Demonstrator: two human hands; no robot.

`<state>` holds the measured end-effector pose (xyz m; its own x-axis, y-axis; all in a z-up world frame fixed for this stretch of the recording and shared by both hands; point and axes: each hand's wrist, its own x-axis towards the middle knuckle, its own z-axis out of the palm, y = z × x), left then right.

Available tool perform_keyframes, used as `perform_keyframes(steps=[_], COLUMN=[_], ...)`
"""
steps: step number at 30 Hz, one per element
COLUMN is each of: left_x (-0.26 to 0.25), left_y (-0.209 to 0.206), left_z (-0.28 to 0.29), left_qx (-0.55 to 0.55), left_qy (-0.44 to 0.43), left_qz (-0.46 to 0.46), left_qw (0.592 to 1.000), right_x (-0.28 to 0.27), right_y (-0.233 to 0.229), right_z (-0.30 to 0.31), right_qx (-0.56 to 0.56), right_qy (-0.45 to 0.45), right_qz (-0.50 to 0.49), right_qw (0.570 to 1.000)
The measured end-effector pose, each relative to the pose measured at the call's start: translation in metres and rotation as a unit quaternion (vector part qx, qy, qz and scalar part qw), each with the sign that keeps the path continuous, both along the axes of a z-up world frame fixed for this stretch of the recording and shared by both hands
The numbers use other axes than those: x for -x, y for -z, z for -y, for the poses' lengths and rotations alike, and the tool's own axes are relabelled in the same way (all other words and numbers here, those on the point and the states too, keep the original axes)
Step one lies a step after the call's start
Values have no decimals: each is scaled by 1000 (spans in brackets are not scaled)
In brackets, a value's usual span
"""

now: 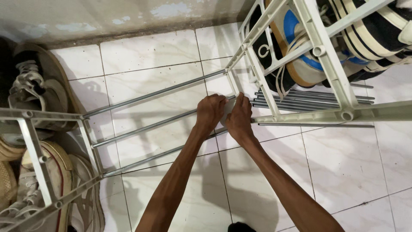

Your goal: The person places a pair of light blue sneakers onto a white shoe rack. Then, the person assembles a second white shoe rack by inserting several metal rods into the plastic frame slots.

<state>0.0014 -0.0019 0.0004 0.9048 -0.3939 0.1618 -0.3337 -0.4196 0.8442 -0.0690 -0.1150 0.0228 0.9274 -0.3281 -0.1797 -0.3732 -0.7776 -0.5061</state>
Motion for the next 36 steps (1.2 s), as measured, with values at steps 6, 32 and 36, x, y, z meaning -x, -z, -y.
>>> perform_keyframes(steps=[6,32,36], left_x=[-5,87,94], left_y=[3,-12,-4], left_z=[4,-19,-15], left_qx=[-21,-95,-85], left_qy=[-12,116,110], left_qz=[-33,125,77], left_qw=[999,981,987], right_x=[-5,114,95], right_y=[-9,-51,-61], right_z=[-3,-1,17], right_qx=[-3,-73,-79], right_qy=[5,93,34], right_qz=[-25,113,141], right_qw=[1000,987,986])
